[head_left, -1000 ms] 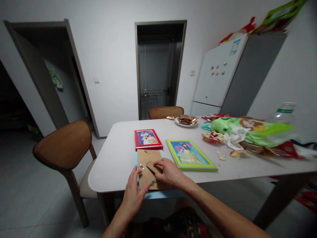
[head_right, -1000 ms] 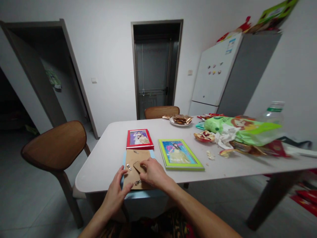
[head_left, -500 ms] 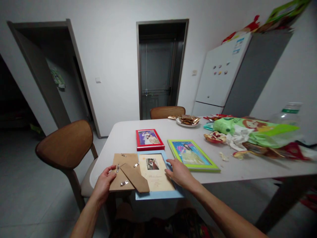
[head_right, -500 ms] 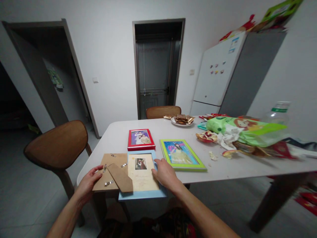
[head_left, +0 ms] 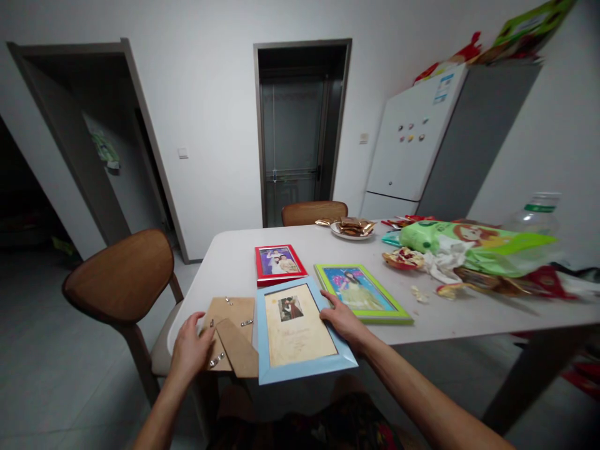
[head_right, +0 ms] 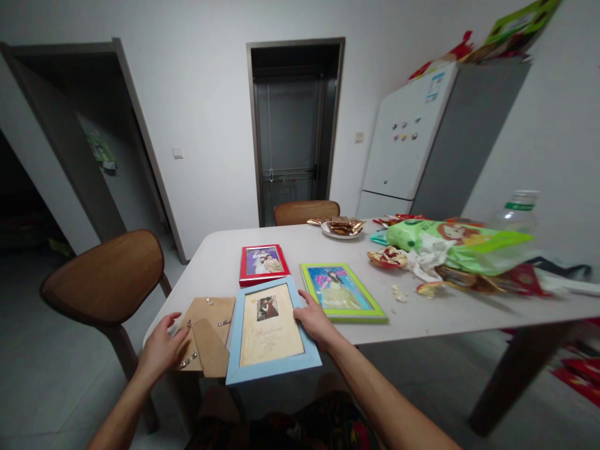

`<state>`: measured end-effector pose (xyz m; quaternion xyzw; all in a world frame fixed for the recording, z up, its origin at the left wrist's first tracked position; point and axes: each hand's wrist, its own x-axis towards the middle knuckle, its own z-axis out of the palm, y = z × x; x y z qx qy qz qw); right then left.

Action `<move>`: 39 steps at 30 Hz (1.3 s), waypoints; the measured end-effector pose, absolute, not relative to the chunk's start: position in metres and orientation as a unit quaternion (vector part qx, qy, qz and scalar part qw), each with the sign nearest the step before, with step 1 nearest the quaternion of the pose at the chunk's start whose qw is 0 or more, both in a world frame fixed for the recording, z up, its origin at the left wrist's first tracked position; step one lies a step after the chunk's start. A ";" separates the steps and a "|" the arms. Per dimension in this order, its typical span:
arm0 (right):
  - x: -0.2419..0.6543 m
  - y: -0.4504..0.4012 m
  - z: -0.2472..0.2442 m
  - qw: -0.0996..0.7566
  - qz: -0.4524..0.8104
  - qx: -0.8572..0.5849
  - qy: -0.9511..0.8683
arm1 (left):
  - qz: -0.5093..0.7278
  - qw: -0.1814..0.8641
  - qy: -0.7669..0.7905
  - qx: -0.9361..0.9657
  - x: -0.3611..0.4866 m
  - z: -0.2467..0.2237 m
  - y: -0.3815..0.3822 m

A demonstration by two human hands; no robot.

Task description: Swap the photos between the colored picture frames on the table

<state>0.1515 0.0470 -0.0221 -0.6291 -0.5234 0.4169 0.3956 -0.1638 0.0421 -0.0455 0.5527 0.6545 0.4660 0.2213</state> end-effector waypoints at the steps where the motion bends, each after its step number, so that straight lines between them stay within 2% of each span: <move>1: 0.150 0.044 -0.018 0.418 0.470 -0.602 -0.492 | 0.466 0.162 0.647 0.581 -0.152 -0.043 0.038; 2: 0.148 0.042 -0.015 0.437 0.510 -0.576 -0.466 | 0.465 0.121 0.629 0.611 -0.137 -0.041 0.033; 4: 0.144 0.037 -0.009 0.465 0.550 -0.538 -0.438 | 0.446 0.121 0.575 0.675 -0.100 -0.038 0.021; 7: 0.137 0.034 -0.001 0.486 0.553 -0.516 -0.439 | 0.406 0.144 0.481 0.764 -0.045 -0.034 0.003; 12: 0.136 0.037 0.000 0.474 0.523 -0.538 -0.461 | 0.375 0.087 0.399 0.832 -0.004 -0.020 -0.005; 15: 0.145 0.046 -0.012 0.441 0.454 -0.592 -0.498 | 0.413 0.066 0.438 0.796 -0.018 -0.008 0.001; 19: 0.158 0.058 -0.033 0.374 0.286 -0.667 -0.578 | 0.483 0.067 0.557 0.672 -0.062 -0.008 0.009; 23: 0.163 0.061 -0.046 0.274 0.148 -0.705 -0.637 | 0.438 0.080 0.630 0.636 -0.101 -0.030 0.007; 31: 0.157 0.060 -0.051 0.201 0.052 -0.674 -0.709 | 0.306 0.010 0.646 0.699 -0.117 -0.052 -0.002; 35: 0.156 0.059 -0.051 0.173 0.028 -0.681 -0.711 | 0.290 0.007 0.637 0.714 -0.120 -0.061 0.001; 39: 0.148 0.053 -0.042 0.229 0.009 -0.650 -0.724 | 0.308 0.008 0.615 0.726 -0.119 -0.067 0.001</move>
